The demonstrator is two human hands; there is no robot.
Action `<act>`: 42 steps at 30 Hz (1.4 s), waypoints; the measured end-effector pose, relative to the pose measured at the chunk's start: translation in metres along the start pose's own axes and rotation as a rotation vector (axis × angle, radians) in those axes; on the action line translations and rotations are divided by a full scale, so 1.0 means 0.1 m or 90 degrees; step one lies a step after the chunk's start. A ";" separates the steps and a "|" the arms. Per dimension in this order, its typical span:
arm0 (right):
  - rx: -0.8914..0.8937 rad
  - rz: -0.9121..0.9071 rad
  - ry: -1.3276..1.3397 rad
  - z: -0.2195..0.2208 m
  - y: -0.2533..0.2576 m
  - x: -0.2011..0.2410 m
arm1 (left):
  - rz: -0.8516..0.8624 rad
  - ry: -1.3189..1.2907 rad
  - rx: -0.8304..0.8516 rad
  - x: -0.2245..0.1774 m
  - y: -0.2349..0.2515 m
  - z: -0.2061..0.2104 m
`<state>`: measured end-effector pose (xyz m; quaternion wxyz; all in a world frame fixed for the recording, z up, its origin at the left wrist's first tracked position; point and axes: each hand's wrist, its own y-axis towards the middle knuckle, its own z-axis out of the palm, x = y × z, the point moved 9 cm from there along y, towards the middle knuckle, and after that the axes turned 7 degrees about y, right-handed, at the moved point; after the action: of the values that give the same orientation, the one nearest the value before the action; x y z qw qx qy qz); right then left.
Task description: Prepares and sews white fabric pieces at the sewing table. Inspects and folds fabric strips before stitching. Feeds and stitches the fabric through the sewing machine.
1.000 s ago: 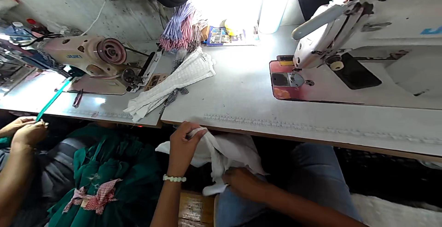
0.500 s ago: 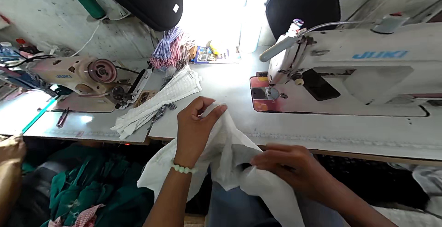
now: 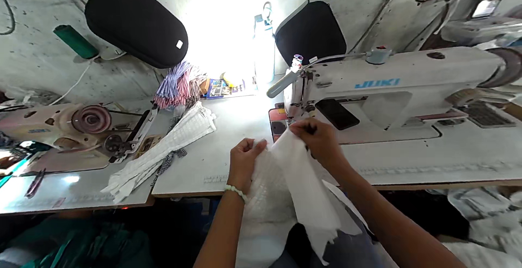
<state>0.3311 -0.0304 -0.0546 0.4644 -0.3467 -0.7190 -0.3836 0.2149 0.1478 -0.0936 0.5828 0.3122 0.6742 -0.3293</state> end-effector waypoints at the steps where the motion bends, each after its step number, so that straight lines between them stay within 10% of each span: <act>1: 0.061 0.025 -0.052 0.14 0.08 -0.19 | -0.030 0.008 -0.017 0.15 0.09 -0.04; 18: 0.371 0.240 0.054 0.90 0.10 -0.68 | -0.013 0.033 0.039 0.38 0.17 -0.08; 28: 0.123 -0.145 -0.038 -0.06 -0.66 0.29 | 0.001 0.021 0.048 0.08 -0.20 -0.15; 33: 0.330 -0.229 0.272 0.16 -1.38 0.92 | 0.048 0.019 0.076 -0.18 -0.42 -0.03; 42: 0.006 -0.161 0.278 0.33 -1.15 0.39 | 0.112 0.013 0.104 -0.48 -0.89 0.07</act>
<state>0.2066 -0.0492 -0.0540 0.5585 -0.1605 -0.6415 -0.5009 0.1537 0.0876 -0.0393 0.5754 0.4197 0.6210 -0.3273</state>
